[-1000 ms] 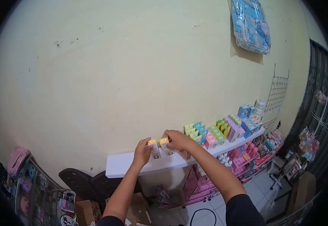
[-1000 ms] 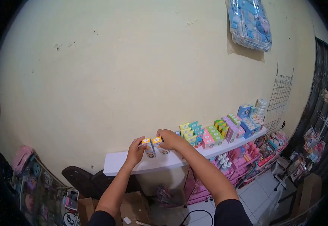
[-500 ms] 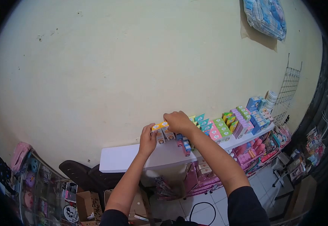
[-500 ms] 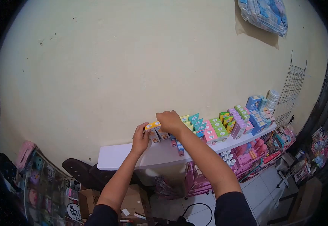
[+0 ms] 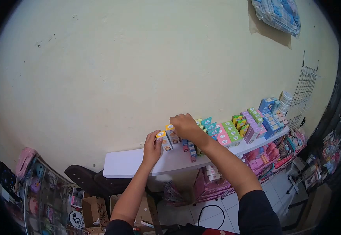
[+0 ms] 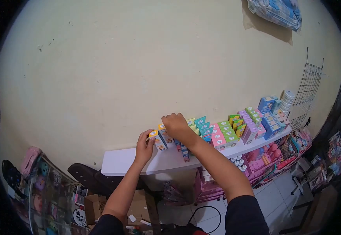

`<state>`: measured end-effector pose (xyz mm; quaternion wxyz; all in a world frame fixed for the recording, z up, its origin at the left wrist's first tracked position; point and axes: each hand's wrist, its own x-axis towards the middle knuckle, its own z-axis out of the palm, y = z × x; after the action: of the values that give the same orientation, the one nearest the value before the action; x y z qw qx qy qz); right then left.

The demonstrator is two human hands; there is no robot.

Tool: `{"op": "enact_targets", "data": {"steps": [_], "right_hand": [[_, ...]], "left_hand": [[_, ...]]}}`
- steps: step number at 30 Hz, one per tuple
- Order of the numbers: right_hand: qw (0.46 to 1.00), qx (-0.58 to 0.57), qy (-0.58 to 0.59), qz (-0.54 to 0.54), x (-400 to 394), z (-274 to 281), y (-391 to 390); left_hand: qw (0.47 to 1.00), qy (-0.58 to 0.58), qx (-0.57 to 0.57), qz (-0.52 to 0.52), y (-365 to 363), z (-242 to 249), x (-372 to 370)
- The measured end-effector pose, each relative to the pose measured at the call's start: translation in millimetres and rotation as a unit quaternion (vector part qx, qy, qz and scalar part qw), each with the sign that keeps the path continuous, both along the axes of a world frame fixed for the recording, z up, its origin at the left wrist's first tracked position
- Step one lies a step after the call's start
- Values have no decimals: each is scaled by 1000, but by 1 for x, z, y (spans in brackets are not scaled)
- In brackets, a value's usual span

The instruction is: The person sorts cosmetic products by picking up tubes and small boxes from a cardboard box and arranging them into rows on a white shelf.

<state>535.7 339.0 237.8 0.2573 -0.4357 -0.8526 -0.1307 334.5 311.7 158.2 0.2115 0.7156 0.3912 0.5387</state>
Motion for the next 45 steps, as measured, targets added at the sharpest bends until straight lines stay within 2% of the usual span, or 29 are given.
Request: {"op": "enact_targets", "data": {"steps": [5, 7, 10, 17, 20, 22, 23, 28, 32, 37, 41, 45], "right_hand": [[1000, -1, -17, -19, -2, -4, 0], [996, 50, -62, -27, -6, -6, 1], [996, 32, -72, -31, -8, -6, 0], [998, 35, -44, -31, -3, -4, -7], [999, 16, -21, -18, 3, 6, -11], [998, -56, -11, -36, 4, 12, -11], [998, -56, -12, -36, 4, 11, -10], [998, 14, -61, -26, -3, -10, -6], [997, 3, -68, -39, -7, -13, -4], [996, 59, -44, -58, -3, -16, -2], [997, 42, -45, -46, 1, -12, -5], [992, 112, 43, 24, 9, -13, -9]], "left_hand": [[1000, -25, -11, -15, -4, -5, 9], [1000, -21, -10, -15, -6, -3, 12], [999, -18, -22, -25, -9, -1, 15], [999, -39, -10, -5, -19, -2, 7], [999, -35, 1, 8, -23, 2, -5], [998, -51, -20, 13, -25, 5, -11], [998, -53, -21, 16, -24, 5, -14], [998, -50, -22, 19, -25, 2, -14], [998, -55, -21, 9, -19, -4, -5], [998, -53, -21, -2, -11, -4, 18], [997, -65, -29, -30, -7, -7, 32], [999, -37, -16, -6, -2, -14, 39]]}}
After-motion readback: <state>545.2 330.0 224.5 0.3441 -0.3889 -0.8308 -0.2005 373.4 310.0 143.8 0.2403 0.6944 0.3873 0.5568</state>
